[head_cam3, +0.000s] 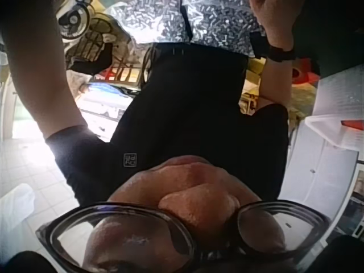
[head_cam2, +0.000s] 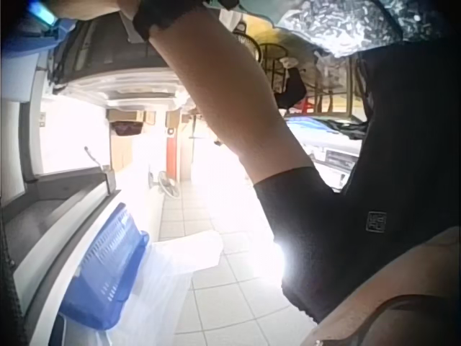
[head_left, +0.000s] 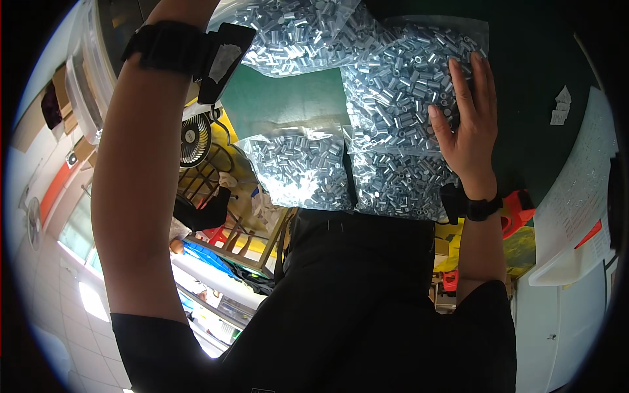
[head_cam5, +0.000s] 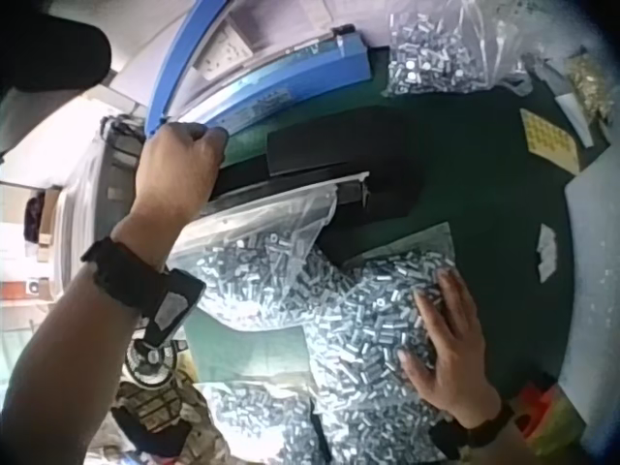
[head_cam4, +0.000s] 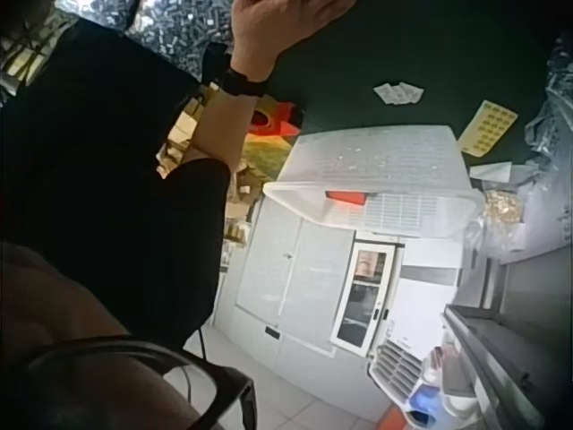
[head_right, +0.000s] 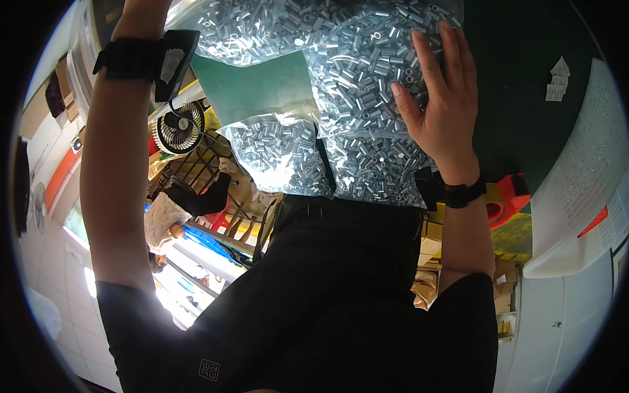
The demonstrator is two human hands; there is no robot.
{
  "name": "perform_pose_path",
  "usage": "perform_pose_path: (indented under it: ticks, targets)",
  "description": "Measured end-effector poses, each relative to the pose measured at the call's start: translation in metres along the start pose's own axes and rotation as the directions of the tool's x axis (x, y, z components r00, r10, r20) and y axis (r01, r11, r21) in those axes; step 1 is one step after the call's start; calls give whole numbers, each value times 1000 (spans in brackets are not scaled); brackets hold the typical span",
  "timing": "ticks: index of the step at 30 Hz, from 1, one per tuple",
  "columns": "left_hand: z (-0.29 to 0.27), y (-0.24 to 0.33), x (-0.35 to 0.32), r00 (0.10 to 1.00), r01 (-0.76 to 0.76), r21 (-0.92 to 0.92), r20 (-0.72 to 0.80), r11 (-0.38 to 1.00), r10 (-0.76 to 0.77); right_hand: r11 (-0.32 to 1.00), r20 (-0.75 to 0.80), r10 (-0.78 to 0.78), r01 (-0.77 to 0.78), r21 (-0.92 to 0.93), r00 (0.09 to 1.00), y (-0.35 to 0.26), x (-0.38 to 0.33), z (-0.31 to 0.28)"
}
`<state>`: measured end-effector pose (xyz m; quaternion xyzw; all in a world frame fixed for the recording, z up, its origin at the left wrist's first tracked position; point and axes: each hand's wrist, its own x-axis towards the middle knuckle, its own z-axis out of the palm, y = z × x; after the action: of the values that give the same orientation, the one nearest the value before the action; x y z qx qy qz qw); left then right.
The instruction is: Packaging small metal hardware components into plastic bags and sealing them with a heat sealer.
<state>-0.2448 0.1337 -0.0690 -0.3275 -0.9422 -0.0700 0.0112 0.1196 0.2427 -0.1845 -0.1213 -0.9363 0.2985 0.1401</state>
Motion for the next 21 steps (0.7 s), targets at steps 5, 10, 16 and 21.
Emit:
perform_pose_path:
  ticks: [5,10,16,21]
  targets:
    - [2,2,-1,998,55,-20,-16,998,-55,1000,-3,4,-4,-4,1000,0,0,0]
    - [2,0,-1,999,19,-13,-31,1000,-19,1000,-7,-4,4,-10,1000,0,0,0]
    - [4,6,-4,997,52,6,-57,999,-52,1000,-4,3,-3,-17,1000,0,-1,-1]
    - [-9,3,-5,997,65,-18,-51,998,-66,1000,-14,-9,9,-6,1000,-6,4,-2]
